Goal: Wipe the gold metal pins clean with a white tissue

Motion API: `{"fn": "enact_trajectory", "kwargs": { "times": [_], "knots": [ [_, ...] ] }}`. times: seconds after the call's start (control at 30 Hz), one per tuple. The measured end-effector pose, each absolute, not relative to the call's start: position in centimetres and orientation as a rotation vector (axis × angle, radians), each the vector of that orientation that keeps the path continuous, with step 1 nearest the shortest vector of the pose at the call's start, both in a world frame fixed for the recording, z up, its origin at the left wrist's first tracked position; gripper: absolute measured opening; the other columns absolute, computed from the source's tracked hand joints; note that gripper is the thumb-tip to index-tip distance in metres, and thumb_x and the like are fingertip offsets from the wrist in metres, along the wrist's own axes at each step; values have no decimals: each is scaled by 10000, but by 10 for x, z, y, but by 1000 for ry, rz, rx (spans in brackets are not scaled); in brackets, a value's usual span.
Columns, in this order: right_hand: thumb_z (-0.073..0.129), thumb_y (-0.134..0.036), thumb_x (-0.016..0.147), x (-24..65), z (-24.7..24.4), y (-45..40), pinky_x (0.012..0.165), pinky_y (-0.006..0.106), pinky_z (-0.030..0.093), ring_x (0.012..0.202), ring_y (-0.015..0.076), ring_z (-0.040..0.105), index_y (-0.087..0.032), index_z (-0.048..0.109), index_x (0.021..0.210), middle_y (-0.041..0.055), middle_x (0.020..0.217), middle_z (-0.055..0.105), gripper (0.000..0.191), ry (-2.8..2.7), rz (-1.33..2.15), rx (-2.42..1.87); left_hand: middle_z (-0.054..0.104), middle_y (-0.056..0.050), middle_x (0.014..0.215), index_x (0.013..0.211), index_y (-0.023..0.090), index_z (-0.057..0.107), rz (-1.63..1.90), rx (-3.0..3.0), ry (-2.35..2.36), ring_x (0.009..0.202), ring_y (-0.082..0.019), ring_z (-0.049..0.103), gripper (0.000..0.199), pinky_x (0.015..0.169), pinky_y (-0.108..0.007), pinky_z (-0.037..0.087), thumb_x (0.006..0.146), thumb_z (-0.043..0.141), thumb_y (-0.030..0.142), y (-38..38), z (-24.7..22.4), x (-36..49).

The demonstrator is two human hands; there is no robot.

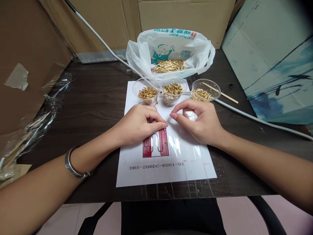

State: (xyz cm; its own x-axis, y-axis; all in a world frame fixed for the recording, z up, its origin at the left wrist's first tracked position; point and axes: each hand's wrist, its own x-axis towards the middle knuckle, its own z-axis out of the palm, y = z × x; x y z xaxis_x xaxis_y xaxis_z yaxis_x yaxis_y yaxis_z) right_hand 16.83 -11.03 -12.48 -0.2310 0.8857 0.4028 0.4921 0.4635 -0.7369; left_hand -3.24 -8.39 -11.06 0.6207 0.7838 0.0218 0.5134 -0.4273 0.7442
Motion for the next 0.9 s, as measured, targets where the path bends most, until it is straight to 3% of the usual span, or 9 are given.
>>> {"fn": "enact_trajectory", "kwargs": {
  "times": [0.9],
  "knots": [
    [632,-191,777,168,-124,-110,631,254,415,620,105,548,-166,671,774,-14,721,670,46,-1879,599,-1180,658,2,714,805,217,756,551,2131,1033,688,-115,572,125,644,-240,426,802,642,269,-86,-113,-31]
  ]
}}
